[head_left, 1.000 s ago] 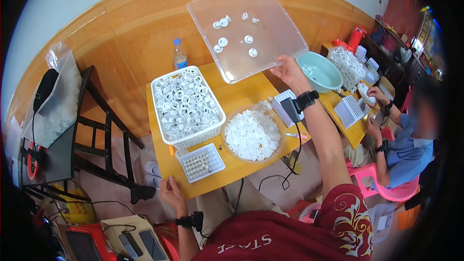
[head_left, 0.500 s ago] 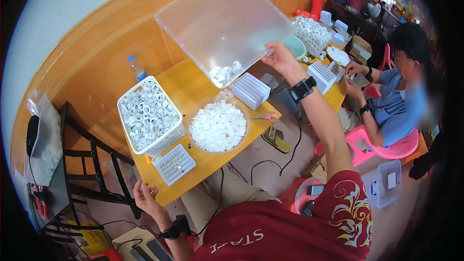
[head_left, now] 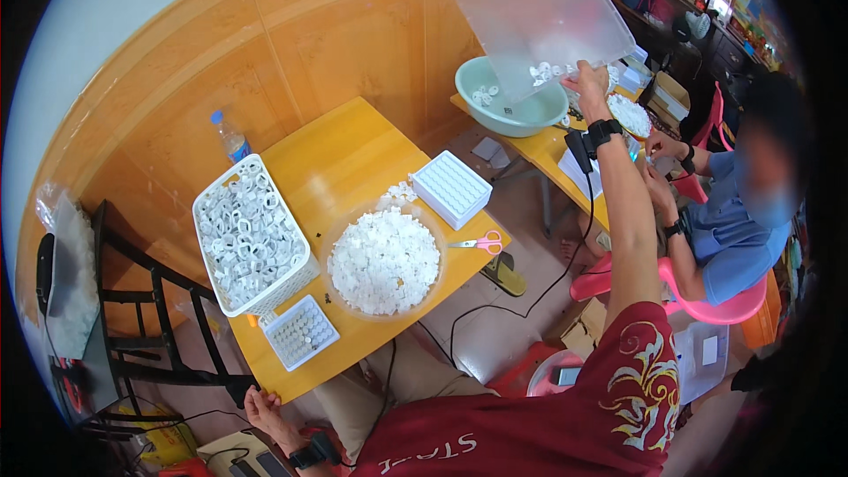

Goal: Assembling and sorting small white and clear plastic components at an industrial workstation.

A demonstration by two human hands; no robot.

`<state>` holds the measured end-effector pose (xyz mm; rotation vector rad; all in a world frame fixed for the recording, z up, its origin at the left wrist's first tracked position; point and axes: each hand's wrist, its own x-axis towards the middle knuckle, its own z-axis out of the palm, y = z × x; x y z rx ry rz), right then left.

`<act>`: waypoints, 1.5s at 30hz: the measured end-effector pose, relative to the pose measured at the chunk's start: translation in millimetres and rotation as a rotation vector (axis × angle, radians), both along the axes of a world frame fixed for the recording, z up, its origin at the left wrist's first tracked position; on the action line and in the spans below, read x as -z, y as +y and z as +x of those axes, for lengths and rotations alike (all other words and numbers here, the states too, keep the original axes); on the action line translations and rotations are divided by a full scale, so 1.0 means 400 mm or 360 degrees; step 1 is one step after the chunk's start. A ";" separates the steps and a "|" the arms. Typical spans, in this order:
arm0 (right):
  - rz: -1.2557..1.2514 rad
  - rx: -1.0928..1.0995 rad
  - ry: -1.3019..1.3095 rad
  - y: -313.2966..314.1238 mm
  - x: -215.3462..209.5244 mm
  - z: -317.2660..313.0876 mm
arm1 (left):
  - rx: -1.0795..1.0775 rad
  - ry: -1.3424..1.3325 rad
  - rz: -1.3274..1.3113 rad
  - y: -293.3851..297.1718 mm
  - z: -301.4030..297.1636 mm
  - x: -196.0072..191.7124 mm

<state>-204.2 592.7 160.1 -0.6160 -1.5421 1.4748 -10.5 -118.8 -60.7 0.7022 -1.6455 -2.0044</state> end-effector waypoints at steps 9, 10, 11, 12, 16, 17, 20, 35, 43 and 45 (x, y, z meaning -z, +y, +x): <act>0.0455 0.0567 0.0097 0.038 0.156 -0.070 | 0.0067 -0.0116 -0.0115 0.003 -0.005 -0.006; 0.0477 0.0624 0.0072 0.039 0.168 -0.075 | 0.0087 -0.0112 -0.0125 0.001 -0.005 -0.006; 0.0503 0.0638 -0.0030 0.039 0.176 -0.079 | 0.0107 -0.0107 -0.0135 0.000 -0.004 -0.009; 0.0504 0.0638 -0.0034 0.051 0.187 -0.084 | 0.0107 -0.0112 -0.0136 0.009 -0.006 -0.019; 0.0866 0.0879 0.0008 0.132 0.259 -0.130 | 0.0092 -0.0190 -0.0159 0.022 -0.011 -0.035; 0.1058 0.1005 0.0028 0.157 0.276 -0.139 | 0.0106 -0.0216 -0.0154 0.018 -0.013 -0.029; 0.1048 0.1033 -0.0015 0.194 0.304 -0.151 | 0.0081 -0.0223 -0.0129 0.020 -0.016 -0.026; 0.0695 0.0809 0.0002 0.146 0.180 -0.181 | 0.0044 -0.0286 -0.0119 0.004 -0.034 -0.131; -0.0176 -0.0352 0.0331 -0.006 0.044 -0.106 | 0.0522 -0.0228 -0.0271 -0.031 -0.327 -0.341; -0.0276 -0.0644 0.0263 -0.092 0.042 -0.113 | 0.0593 -0.0276 -0.0289 -0.055 -0.396 -0.352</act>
